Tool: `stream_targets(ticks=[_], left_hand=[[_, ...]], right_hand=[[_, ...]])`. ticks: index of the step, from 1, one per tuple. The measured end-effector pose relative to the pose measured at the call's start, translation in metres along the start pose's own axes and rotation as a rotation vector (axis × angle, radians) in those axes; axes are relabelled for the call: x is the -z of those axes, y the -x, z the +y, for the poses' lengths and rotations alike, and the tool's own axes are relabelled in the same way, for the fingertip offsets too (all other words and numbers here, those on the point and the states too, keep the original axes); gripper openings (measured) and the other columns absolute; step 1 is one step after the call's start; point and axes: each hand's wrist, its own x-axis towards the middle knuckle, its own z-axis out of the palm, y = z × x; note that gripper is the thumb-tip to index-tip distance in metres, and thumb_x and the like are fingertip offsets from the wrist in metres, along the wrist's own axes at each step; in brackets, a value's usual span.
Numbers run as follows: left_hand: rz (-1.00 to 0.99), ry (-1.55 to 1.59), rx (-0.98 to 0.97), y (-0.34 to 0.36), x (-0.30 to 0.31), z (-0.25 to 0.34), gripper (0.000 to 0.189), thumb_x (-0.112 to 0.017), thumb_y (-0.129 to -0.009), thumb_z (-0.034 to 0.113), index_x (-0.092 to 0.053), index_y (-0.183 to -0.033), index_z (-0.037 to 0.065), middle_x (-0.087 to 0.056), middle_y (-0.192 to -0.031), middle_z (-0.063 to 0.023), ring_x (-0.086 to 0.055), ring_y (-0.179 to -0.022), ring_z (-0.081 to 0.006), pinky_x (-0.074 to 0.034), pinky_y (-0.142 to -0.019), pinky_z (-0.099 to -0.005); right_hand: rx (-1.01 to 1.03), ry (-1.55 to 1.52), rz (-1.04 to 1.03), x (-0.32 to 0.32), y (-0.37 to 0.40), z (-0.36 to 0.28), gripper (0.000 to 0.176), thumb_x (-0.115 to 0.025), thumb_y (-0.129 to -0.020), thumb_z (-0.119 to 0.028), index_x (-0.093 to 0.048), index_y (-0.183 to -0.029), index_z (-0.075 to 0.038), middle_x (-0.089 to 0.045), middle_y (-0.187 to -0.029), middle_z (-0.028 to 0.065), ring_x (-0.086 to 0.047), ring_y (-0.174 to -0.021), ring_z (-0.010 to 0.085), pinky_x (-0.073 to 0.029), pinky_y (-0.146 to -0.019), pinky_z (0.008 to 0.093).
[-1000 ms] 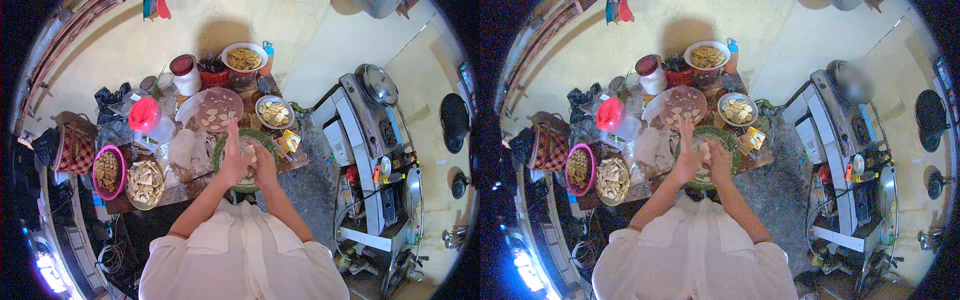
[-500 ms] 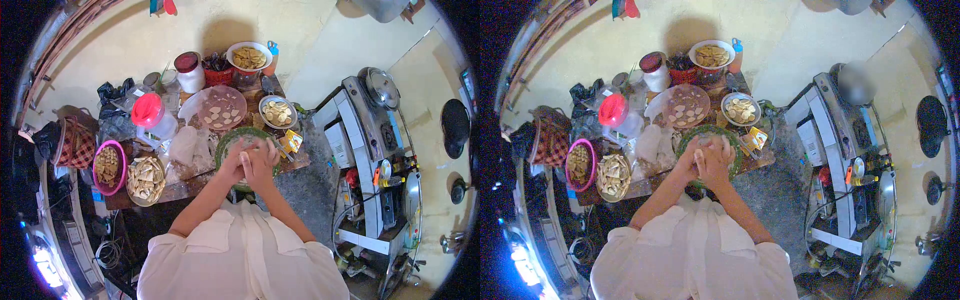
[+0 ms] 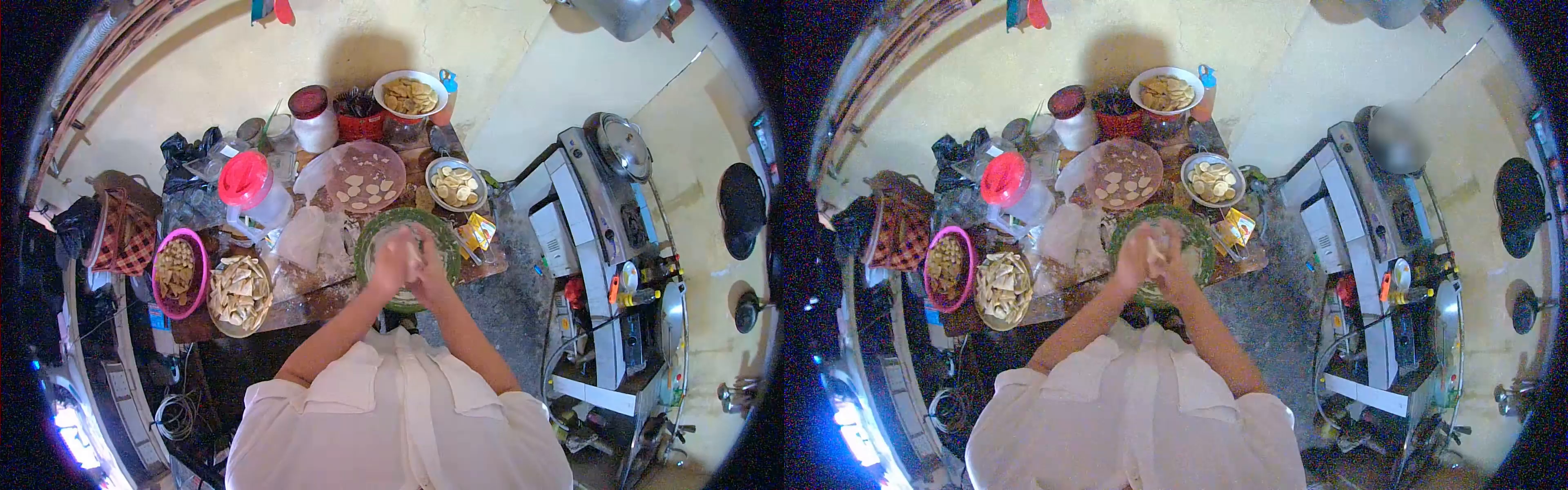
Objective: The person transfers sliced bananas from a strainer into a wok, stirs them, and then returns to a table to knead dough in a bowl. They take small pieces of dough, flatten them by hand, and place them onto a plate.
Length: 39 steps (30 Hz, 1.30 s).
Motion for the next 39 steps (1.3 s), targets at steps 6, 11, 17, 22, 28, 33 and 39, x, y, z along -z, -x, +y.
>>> stream_targets(ticks=[6,11,17,22,28,33,39], left_hand=[[-0.107,-1.059,-0.556,0.015,-0.005,0.064,0.043,-0.034,-0.092,0.033,-0.048,-0.125,0.009,-0.034,-0.134,-0.0216,-0.03,-0.122,-0.0386,-0.019,-0.1,-0.0521],[0.091,-0.826,-0.606,0.02,0.006,0.072,0.049,-0.047,-0.086,0.033,-0.043,-0.131,0.014,-0.029,-0.138,-0.0156,-0.034,-0.117,-0.0385,-0.024,-0.097,-0.05],[-0.215,-0.945,-0.575,0.025,0.032,0.052,0.063,-0.057,-0.082,0.03,-0.033,-0.136,0.01,-0.028,-0.137,-0.019,-0.032,-0.118,-0.0373,-0.024,-0.096,-0.0506],[-0.059,-0.791,-0.607,0.035,0.027,0.039,0.063,-0.06,-0.081,0.028,-0.034,-0.133,0.007,-0.03,-0.134,-0.0198,-0.031,-0.119,-0.0366,-0.026,-0.096,-0.0487],[0.061,-0.648,-0.546,0.037,0.051,0.02,0.057,-0.062,-0.08,0.021,-0.037,-0.128,0.004,-0.032,-0.129,-0.0213,-0.033,-0.118,-0.0371,-0.026,-0.097,-0.0473],[0.031,-0.687,-0.471,0.037,0.061,0.028,0.054,-0.061,-0.079,0.017,-0.038,-0.126,0.004,-0.033,-0.128,-0.0206,-0.034,-0.117,-0.0369,-0.026,-0.098,-0.0467],[-0.013,-0.591,-0.482,0.028,0.058,0.034,0.051,-0.058,-0.082,0.017,-0.038,-0.126,0.004,-0.036,-0.125,-0.0198,-0.038,-0.115,-0.0337,-0.032,-0.095,-0.044]], right_hand=[[0.015,-0.184,0.062,0.002,-0.01,-0.007,0.075,-0.069,-0.073,-0.036,-0.034,-0.134,-0.01,-0.054,-0.111,0.0064,-0.054,-0.103,0.0171,-0.049,-0.083,0.0289],[-0.095,-0.197,0.106,0.009,-0.003,-0.015,0.046,-0.064,-0.076,-0.023,-0.047,-0.115,-0.004,-0.057,-0.096,0.0053,-0.06,-0.082,0.0167,-0.053,-0.07,0.0303],[-0.098,-0.114,0.203,0.0,-0.009,-0.011,0.025,-0.065,-0.078,-0.014,-0.053,-0.098,-0.005,-0.058,-0.083,0.0043,-0.06,-0.074,0.0152,-0.052,-0.065,0.0289],[-0.037,-0.042,0.33,-0.039,-0.015,-0.018,0.02,-0.055,-0.086,-0.012,-0.052,-0.104,-0.005,-0.058,-0.085,0.0048,-0.059,-0.076,0.0138,-0.052,-0.065,0.0275],[-0.094,0.155,0.446,-0.025,-0.023,-0.007,0.016,-0.067,-0.079,-0.02,-0.06,-0.084,-0.007,-0.056,-0.072,-0.0001,-0.051,-0.06,0.0099,-0.042,-0.054,0.0243],[-0.115,0.301,0.554,-0.023,-0.028,0.001,0.021,-0.062,-0.082,-0.026,-0.054,-0.071,-0.01,-0.049,-0.06,-0.0006,-0.047,-0.052,0.0101,-0.037,-0.047,0.0259],[-0.032,0.156,0.527,-0.008,-0.032,0.016,0.022,-0.059,-0.084,-0.026,-0.052,-0.07,-0.009,-0.048,-0.058,-0.0003,-0.046,-0.049,0.0114,-0.037,-0.045,0.0266]])
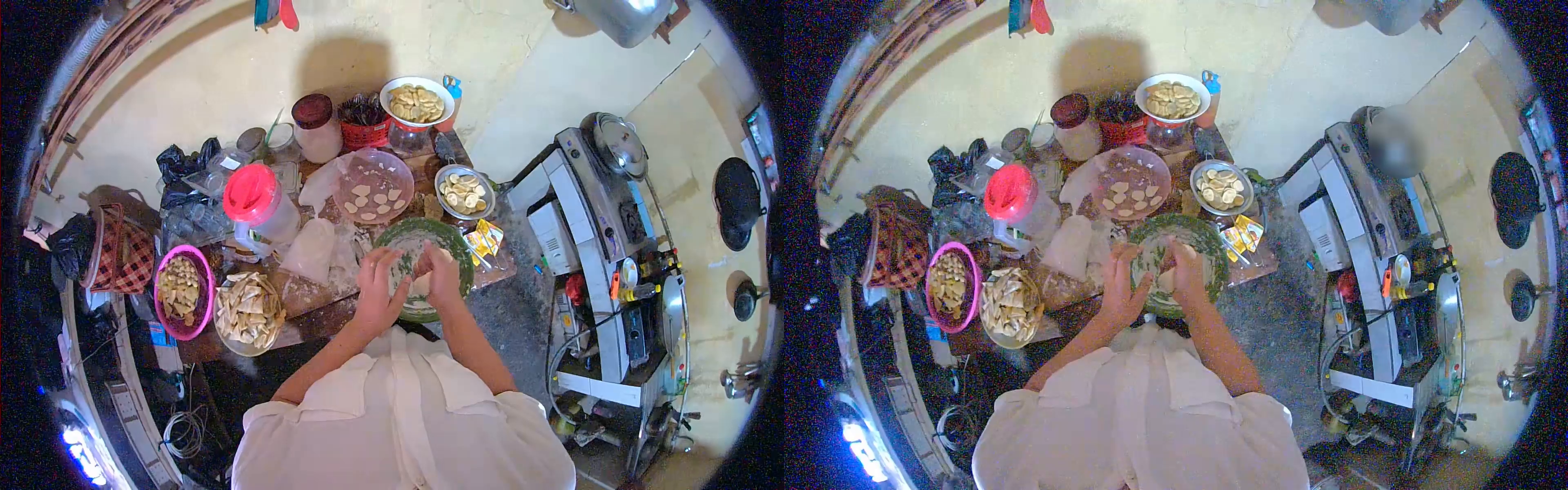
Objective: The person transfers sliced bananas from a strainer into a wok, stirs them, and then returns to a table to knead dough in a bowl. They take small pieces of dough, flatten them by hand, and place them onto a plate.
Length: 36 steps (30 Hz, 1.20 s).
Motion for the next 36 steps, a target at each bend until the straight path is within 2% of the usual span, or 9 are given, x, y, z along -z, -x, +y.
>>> stream_targets(ticks=[8,11,15,19,22,26,28,31,36], left_hand=[[-0.042,1.544,1.011,-0.019,-0.033,0.005,0.039,-0.042,-0.094,0.039,-0.046,-0.117,0.007,-0.051,-0.107,-0.0072,-0.052,-0.097,-0.0171,-0.044,-0.08,-0.0304],[0.002,1.362,0.913,-0.025,-0.042,0.011,0.033,-0.045,-0.093,0.036,-0.05,-0.111,0.009,-0.056,-0.097,-0.003,-0.054,-0.087,-0.0134,-0.044,-0.073,-0.0268],[-0.05,0.951,0.751,-0.017,-0.054,-0.013,0.029,-0.043,-0.093,0.033,-0.052,-0.108,0.01,-0.056,-0.099,-0.0029,-0.055,-0.084,-0.0143,-0.043,-0.069,-0.0276],[-0.078,0.186,0.341,-0.019,-0.056,-0.007,0.031,-0.048,-0.086,0.027,-0.052,-0.11,0.007,-0.056,-0.105,-0.0101,-0.051,-0.096,-0.0258,-0.038,-0.083,-0.0405],[-0.002,-0.254,-0.014,-0.043,-0.032,0.031,0.043,-0.052,-0.08,0.027,-0.05,-0.118,0.007,-0.051,-0.115,-0.0166,-0.044,-0.108,-0.0352,-0.026,-0.096,-0.0475],[-0.09,-0.047,-0.288,-0.086,-0.003,0.048,0.054,-0.053,-0.077,0.028,-0.045,-0.127,0.01,-0.041,-0.128,-0.0207,-0.039,-0.117,-0.0413,-0.017,-0.104,-0.0506],[0.194,-0.468,0.206,-0.059,-0.088,0.051,0.057,-0.054,-0.077,0.025,-0.042,-0.13,0.007,-0.038,-0.131,-0.0233,-0.035,-0.12,-0.0442,-0.019,-0.104,-0.0532],[-0.226,-0.863,-0.128,-0.061,-0.061,0.063,0.054,-0.049,-0.079,0.021,-0.039,-0.13,0.004,-0.031,-0.137,-0.0258,-0.026,-0.126,-0.0476,-0.015,-0.102,-0.061],[0.003,-0.27,-0.328,-0.07,-0.037,0.043,0.061,-0.05,-0.08,0.013,-0.025,-0.134,0.0,-0.021,-0.141,-0.0279,-0.021,-0.129,-0.049,-0.018,-0.098,-0.0664]], right_hand=[[0.115,0.072,-0.228,-0.008,0.014,-0.006,0.035,-0.045,-0.089,-0.03,-0.051,-0.112,-0.005,-0.053,-0.109,0.0122,-0.046,-0.109,0.0244,-0.036,-0.091,0.0382],[0.551,0.714,-0.231,-0.013,0.017,-0.013,0.047,-0.043,-0.088,-0.031,-0.042,-0.128,-0.006,-0.041,-0.13,0.017,-0.031,-0.128,0.0296,-0.026,-0.102,0.042],[0.752,0.531,-0.191,-0.009,-0.003,-0.011,0.061,-0.045,-0.084,-0.033,-0.029,-0.136,-0.005,-0.03,-0.138,0.0177,-0.027,-0.13,0.0332,-0.027,-0.104,0.0424],[0.013,-0.645,-0.592,0.001,0.015,-0.05,0.064,-0.041,-0.086,-0.041,-0.027,-0.138,-0.006,-0.034,-0.138,0.0134,-0.031,-0.128,0.0332,-0.029,-0.104,0.0415],[-0.278,-0.693,-0.432,0.0,0.016,-0.036,0.064,-0.033,-0.09,-0.048,-0.027,-0.138,-0.007,-0.036,-0.138,0.0097,-0.033,-0.128,0.0295,-0.029,-0.105,0.0401],[-0.403,-0.45,-0.453,-0.006,0.027,-0.041,0.073,-0.021,-0.09,-0.058,-0.022,-0.14,-0.006,-0.034,-0.14,0.0118,-0.034,-0.128,0.0274,-0.026,-0.106,0.039],[-0.238,-0.562,-0.69,-0.003,0.013,-0.029,0.076,-0.02,-0.089,-0.061,-0.022,-0.14,-0.004,-0.032,-0.141,0.0143,-0.032,-0.129,0.0296,-0.025,-0.106,0.0405],[-0.223,-0.71,-0.788,0.001,0.008,-0.051,0.08,-0.018,-0.088,-0.063,-0.02,-0.14,-0.003,-0.029,-0.142,0.0176,-0.028,-0.131,0.0321,-0.023,-0.107,0.0423],[-0.124,-0.214,-0.442,-0.005,0.026,-0.069,0.074,-0.032,-0.09,-0.056,-0.02,-0.14,-0.003,-0.03,-0.141,0.0169,-0.034,-0.128,0.0301,-0.027,-0.106,0.042]])
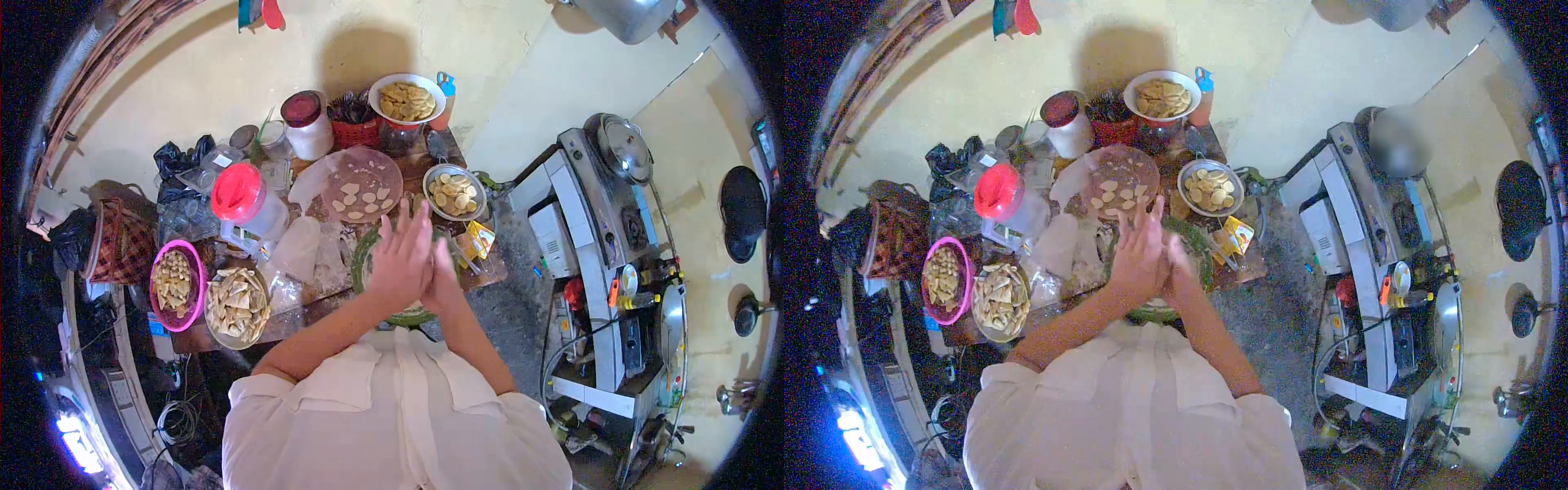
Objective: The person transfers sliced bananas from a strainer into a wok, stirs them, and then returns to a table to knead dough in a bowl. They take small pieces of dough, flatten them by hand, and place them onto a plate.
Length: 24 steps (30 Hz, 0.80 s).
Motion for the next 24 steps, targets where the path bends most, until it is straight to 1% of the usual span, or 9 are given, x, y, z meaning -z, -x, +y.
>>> stream_targets(ticks=[2,4,6,10,11,13,16,19,24], left_hand=[[0.104,-0.076,-0.044,0.004,-0.01,0.006,0.06,-0.049,-0.081,0.012,-0.023,-0.134,0.0,-0.02,-0.142,-0.0279,-0.021,-0.129,-0.0498,-0.017,-0.096,-0.0693],[0.186,-0.033,0.132,0.011,-0.014,0.01,0.057,-0.048,-0.082,0.012,-0.024,-0.134,0.006,-0.021,-0.142,-0.0264,-0.018,-0.131,-0.0483,-0.009,-0.099,-0.065],[0.333,0.043,0.208,0.016,-0.011,0.011,0.058,-0.048,-0.082,0.012,-0.024,-0.135,0.009,-0.021,-0.143,-0.025,-0.016,-0.133,-0.0463,-0.004,-0.102,-0.0611],[0.303,0.131,0.245,0.028,0.008,0.01,0.062,-0.049,-0.082,0.011,-0.02,-0.136,0.009,-0.023,-0.143,-0.0226,-0.016,-0.135,-0.0386,-0.001,-0.104,-0.0527],[0.292,0.145,0.26,0.031,0.012,0.009,0.064,-0.05,-0.08,0.009,-0.02,-0.136,0.009,-0.023,-0.143,-0.0226,-0.016,-0.135,-0.038,-0.001,-0.103,-0.0524],[0.272,0.149,0.301,0.035,0.015,0.007,0.066,-0.051,-0.077,0.007,-0.021,-0.136,0.009,-0.024,-0.143,-0.0221,-0.018,-0.135,-0.0365,-0.002,-0.103,-0.0515],[0.241,0.134,0.359,0.041,0.015,0.004,0.063,-0.051,-0.076,0.006,-0.023,-0.134,0.004,-0.026,-0.142,-0.0208,-0.022,-0.133,-0.0341,-0.004,-0.103,-0.0496],[0.204,0.136,0.374,0.042,0.015,0.004,0.061,-0.051,-0.076,0.006,-0.027,-0.132,0.002,-0.029,-0.141,-0.0194,-0.025,-0.131,-0.0328,-0.007,-0.103,-0.0479],[0.162,0.157,0.367,0.041,0.014,0.004,0.058,-0.05,-0.077,0.007,-0.029,-0.13,0.001,-0.03,-0.14,-0.0189,-0.028,-0.129,-0.0311,-0.01,-0.102,-0.0459]], right_hand=[[0.056,0.0,0.029,0.0,-0.007,-0.003,0.062,-0.044,-0.089,-0.042,-0.03,-0.135,-0.003,-0.042,-0.129,0.0157,-0.045,-0.115,0.0262,-0.036,-0.097,0.0379],[0.111,0.0,0.054,0.0,-0.012,-0.005,0.051,-0.055,-0.089,-0.027,-0.04,-0.131,-0.002,-0.055,-0.116,0.0146,-0.057,-0.101,0.0224,-0.046,-0.088,0.0338],[0.105,0.006,0.08,0.002,-0.011,-0.005,0.042,-0.059,-0.087,-0.023,-0.049,-0.12,0.0,-0.06,-0.099,0.0111,-0.06,-0.086,0.0182,-0.048,-0.078,0.0292],[0.11,0.032,0.217,0.014,-0.017,-0.002,0.026,-0.061,-0.085,-0.024,-0.06,-0.094,0.0,-0.06,-0.072,0.0044,-0.055,-0.06,0.012,-0.047,-0.057,0.0251],[0.125,0.051,0.212,0.019,-0.018,-0.001,0.022,-0.061,-0.086,-0.024,-0.057,-0.084,-0.003,-0.057,-0.068,0.0042,-0.055,-0.06,0.0118,-0.046,-0.056,0.0258],[0.156,0.092,0.2,0.024,-0.02,-0.002,0.029,-0.06,-0.086,-0.024,-0.05,-0.064,-0.008,-0.051,-0.061,0.0037,-0.053,-0.059,0.0114,-0.046,-0.054,0.0272],[0.11,0.239,0.309,0.011,-0.016,-0.014,0.033,-0.062,-0.084,-0.021,-0.045,-0.057,-0.01,-0.048,-0.054,0.0025,-0.05,-0.051,0.0103,-0.04,-0.047,0.0253],[0.136,0.232,0.298,0.003,-0.013,-0.014,0.03,-0.064,-0.082,-0.019,-0.048,-0.059,-0.01,-0.047,-0.052,0.0019,-0.045,-0.043,0.0103,-0.038,-0.042,0.0242],[0.177,0.304,0.252,0.018,-0.015,-0.002,0.021,-0.068,-0.078,-0.017,-0.056,-0.064,-0.008,-0.054,-0.057,-0.0007,-0.047,-0.048,0.007,-0.037,-0.044,0.0228]])
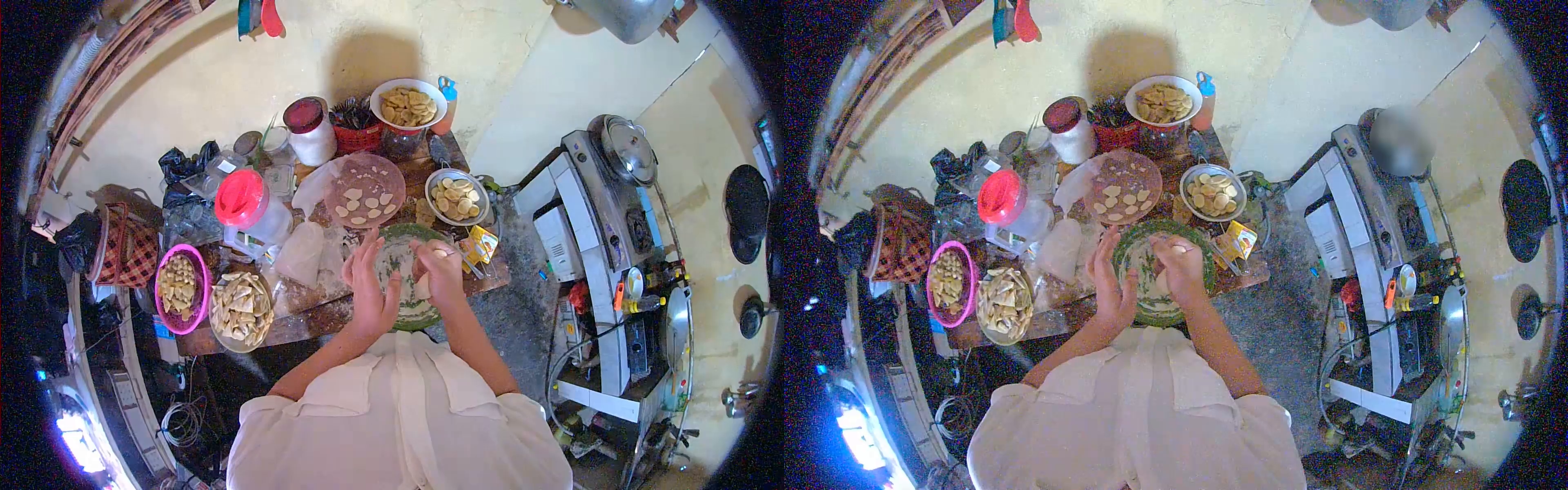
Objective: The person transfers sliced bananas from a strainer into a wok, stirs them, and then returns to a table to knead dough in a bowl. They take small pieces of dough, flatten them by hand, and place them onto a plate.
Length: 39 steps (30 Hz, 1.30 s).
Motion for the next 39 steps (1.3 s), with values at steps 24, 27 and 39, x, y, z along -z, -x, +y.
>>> stream_targets(ticks=[24,27,39], left_hand=[[-0.291,0.029,-0.2,-0.04,0.022,0.032,0.041,-0.06,-0.076,0.008,-0.051,-0.116,0.005,-0.048,-0.115,-0.0162,-0.046,-0.106,-0.033,-0.037,-0.092,-0.0414],[-0.25,0.055,-0.211,-0.042,0.018,0.033,0.043,-0.06,-0.076,0.008,-0.049,-0.117,0.004,-0.048,-0.114,-0.0166,-0.046,-0.105,-0.0324,-0.037,-0.09,-0.0401],[-0.424,1.146,0.664,0.009,-0.025,0.009,0.052,-0.037,-0.094,0.034,-0.024,-0.133,0.001,-0.033,-0.131,-0.0112,-0.039,-0.119,-0.022,-0.04,-0.092,-0.0367]], right_hand=[[0.264,0.406,0.133,-0.008,0.01,0.005,0.013,-0.063,-0.083,-0.016,-0.06,-0.077,-0.005,-0.056,-0.069,-0.0001,-0.05,-0.061,0.008,-0.042,-0.054,0.0226],[0.385,0.37,0.081,-0.003,0.006,0.008,0.004,-0.063,-0.079,-0.006,-0.061,-0.082,-0.004,-0.059,-0.08,0.0034,-0.055,-0.073,0.0119,-0.045,-0.065,0.0246],[0.247,-0.003,-0.047,-0.004,0.001,-0.014,0.027,-0.066,-0.076,0.0,-0.046,-0.059,-0.006,-0.063,-0.091,0.0137,-0.061,-0.083,0.0164,-0.049,-0.066,0.0295]])
